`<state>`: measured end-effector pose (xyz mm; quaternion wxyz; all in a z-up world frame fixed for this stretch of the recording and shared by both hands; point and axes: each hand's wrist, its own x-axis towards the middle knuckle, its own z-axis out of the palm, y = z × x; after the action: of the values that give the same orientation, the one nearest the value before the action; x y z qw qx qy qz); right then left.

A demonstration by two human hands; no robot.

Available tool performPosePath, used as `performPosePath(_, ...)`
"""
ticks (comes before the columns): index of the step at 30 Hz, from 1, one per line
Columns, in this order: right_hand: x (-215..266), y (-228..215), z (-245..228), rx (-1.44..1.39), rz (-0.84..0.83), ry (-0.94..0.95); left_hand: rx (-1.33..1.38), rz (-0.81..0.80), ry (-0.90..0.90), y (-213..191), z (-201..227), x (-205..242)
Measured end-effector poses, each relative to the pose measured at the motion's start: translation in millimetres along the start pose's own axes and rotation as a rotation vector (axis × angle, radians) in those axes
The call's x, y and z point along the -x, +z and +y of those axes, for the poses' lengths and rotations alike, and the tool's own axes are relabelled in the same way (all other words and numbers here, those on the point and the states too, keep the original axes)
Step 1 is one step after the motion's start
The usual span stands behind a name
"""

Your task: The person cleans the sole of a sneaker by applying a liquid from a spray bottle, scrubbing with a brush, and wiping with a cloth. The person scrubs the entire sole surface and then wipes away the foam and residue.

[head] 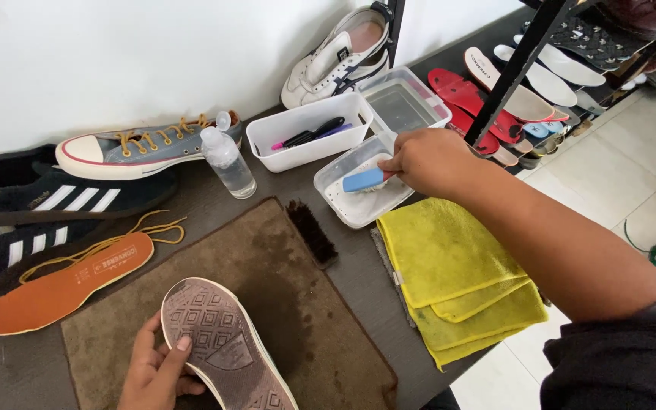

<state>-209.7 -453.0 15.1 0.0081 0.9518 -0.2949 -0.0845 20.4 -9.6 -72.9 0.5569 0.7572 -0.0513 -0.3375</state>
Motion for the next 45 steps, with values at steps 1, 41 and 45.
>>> performPosePath(1, -4.5, 6.6, 3.5, -0.001, 0.002, 0.001, -0.001, 0.000, 0.002, 2.2, 3.7, 3.9)
performPosePath(41, 18.2, -2.3, 8.3, -0.072, 0.206, -0.151, 0.004, -0.058, 0.032, -7.0, -8.8, -7.4)
performPosePath(45, 38.2, -5.5, 13.4, -0.149, 0.285, -0.129, 0.018, -0.061, 0.055, -6.3, -9.7, -7.2)
